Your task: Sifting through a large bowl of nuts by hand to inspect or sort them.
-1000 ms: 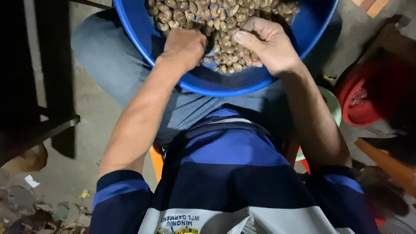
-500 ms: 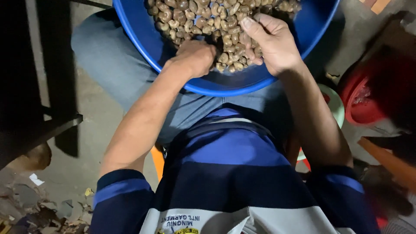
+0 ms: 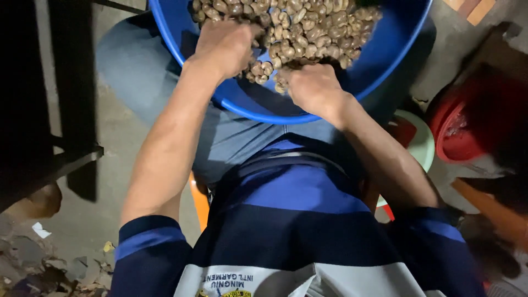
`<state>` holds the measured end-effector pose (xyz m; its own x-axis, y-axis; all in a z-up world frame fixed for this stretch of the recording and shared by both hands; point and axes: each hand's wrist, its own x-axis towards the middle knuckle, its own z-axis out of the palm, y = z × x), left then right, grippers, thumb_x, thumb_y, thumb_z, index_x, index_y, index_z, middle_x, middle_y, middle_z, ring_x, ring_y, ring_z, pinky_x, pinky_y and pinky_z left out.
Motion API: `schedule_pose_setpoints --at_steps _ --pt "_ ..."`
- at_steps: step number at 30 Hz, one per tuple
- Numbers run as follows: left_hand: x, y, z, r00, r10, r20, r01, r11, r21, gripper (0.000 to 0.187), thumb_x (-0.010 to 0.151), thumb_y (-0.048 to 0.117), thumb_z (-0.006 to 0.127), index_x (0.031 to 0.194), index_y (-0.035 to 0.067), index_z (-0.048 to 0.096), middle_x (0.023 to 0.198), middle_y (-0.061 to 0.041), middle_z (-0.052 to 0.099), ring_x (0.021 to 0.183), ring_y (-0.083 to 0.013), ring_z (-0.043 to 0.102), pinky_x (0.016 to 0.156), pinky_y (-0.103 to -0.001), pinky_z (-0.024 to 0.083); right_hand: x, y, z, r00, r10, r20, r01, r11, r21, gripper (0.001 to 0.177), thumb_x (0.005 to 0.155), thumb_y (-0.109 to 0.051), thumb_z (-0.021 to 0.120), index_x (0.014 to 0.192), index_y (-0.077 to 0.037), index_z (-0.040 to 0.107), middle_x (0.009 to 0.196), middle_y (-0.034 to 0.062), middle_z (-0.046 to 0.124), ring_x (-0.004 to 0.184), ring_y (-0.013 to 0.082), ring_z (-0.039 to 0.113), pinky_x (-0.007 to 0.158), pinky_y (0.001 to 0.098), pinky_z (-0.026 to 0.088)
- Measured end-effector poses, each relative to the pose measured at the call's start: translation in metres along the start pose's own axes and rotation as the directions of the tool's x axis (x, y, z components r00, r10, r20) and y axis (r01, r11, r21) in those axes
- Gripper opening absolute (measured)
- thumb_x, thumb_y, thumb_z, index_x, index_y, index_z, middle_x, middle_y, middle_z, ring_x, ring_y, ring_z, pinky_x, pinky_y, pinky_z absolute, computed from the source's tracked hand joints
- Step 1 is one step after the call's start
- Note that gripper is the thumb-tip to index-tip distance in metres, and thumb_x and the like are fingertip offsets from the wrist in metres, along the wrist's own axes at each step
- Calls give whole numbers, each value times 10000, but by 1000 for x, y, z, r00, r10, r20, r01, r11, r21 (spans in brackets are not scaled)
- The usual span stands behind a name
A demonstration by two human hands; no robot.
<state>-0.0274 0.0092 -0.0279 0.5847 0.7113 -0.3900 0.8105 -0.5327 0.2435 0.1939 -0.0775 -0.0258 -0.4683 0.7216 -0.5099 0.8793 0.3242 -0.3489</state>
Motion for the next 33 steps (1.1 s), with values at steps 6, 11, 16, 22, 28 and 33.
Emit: schedule_pose_setpoints --at_steps 6,11,16,22,28,33 --pt "10 9 22 1000 10 24 -8 999 -54 267 776 84 719 1023 184 734 811 -139 727 768 -403 690 723 -523 542 -1 5 -20 977 -13 -214 29 997 73 248 1069 -235 523 1228 -100 659 699 127 679 559 321 668 543 458 536" --pt "-1 7 4 986 -37 165 58 991 -123 397 752 208 854 1137 133 791 1001 -139 759 933 -383 704 875 -507 529 -1 16 -27 933 37 -359 -87 989 -123 476 1030 -158 576 1455 49 516 605 122 686 397 264 636 370 384 509" --pt "-1 -6 -11 974 -60 -219 35 993 -116 280 960 238 729 1223 144 725 863 -192 741 775 -441 703 701 -560 540 -6 12 -23 995 44 -89 -62 976 -208 503 946 -146 511 1445 -106 559 648 135 725 463 305 675 435 447 513" --pt "16 18 -15 972 -192 138 205 976 -81 760 917 -19 577 1616 206 383 712 -74 580 531 -249 554 540 -418 545 -11 13 -37 1000 16 -8 -16 1000 -15 342 1046 -286 472 1318 -107 579 776 224 731 653 454 708 588 556 526" --pt "-2 19 -2 988 -29 148 49 990 -131 451 820 66 597 1248 153 711 927 -171 749 830 -457 671 736 -540 509 6 32 -33 895 77 -439 -110 993 -50 576 1071 -226 583 1561 12 395 639 140 698 454 331 661 471 443 538" --pt "0 9 -29 992 -129 -17 126 987 -103 507 881 68 613 1385 33 566 783 -179 694 682 -384 671 647 -495 553 18 41 -16 919 -88 -385 12 981 -194 501 1044 -162 566 1463 107 515 480 -29 502 328 131 440 299 284 334"
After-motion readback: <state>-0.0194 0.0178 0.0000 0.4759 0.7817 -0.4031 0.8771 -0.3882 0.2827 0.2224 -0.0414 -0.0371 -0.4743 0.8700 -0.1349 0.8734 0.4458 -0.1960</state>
